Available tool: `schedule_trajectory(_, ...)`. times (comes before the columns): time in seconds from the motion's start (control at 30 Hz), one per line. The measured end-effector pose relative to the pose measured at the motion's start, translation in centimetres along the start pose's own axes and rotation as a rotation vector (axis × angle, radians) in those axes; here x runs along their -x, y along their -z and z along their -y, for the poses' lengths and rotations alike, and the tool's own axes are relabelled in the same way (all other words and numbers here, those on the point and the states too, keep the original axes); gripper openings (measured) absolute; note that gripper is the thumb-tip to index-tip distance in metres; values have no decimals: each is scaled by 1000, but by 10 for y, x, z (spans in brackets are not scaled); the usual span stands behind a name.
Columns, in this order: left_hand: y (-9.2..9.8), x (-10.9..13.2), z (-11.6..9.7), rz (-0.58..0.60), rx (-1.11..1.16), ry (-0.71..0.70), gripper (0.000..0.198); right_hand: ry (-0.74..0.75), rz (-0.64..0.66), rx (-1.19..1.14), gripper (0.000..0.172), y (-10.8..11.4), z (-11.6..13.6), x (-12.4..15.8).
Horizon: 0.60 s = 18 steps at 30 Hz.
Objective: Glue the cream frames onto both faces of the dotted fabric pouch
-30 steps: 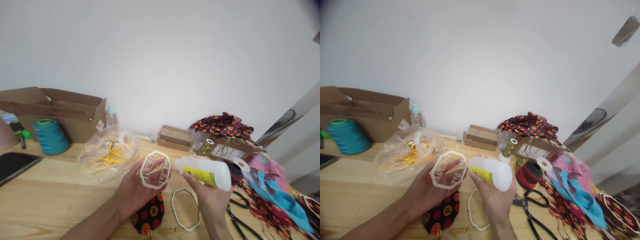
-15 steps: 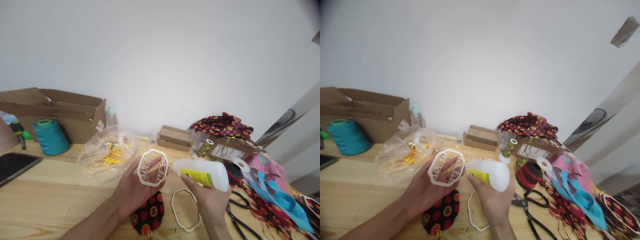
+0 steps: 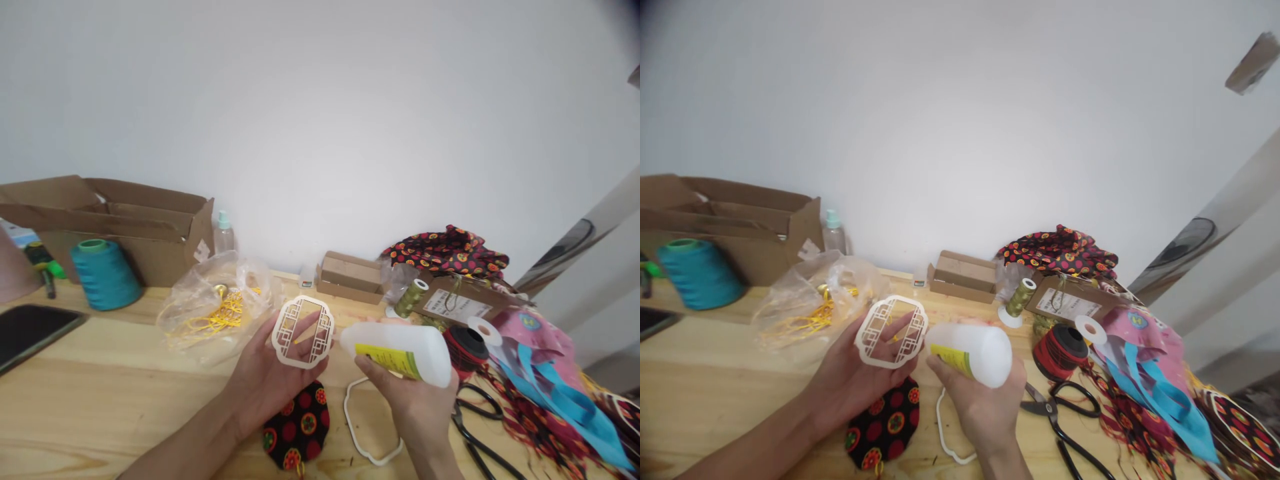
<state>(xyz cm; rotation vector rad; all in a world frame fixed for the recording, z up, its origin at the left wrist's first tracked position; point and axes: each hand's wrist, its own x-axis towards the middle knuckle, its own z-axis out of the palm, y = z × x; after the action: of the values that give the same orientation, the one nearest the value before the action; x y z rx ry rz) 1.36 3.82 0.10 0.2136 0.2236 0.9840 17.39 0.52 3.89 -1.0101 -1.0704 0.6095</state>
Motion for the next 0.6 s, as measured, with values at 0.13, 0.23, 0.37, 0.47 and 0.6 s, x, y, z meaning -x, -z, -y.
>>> schedule_trajectory(0.13,0,0,0,16,-1,35,45,50,4,-1,48,2,-3,-2)
schedule_trajectory(0.23,1,0,1,38,-5,55,45,61,9,-11,49,4,-5,-4)
schedule_trajectory(0.37,2,0,1,43,-12,56,45,45,40,-37,48,5,-5,-4)
schedule_trajectory(0.47,2,0,1,40,-11,58,44,35,44,-29,49,5,-5,-4)
schedule_trajectory(0.6,3,1,3,64,-15,83,47,43,-17,-19,53,4,-4,-5)
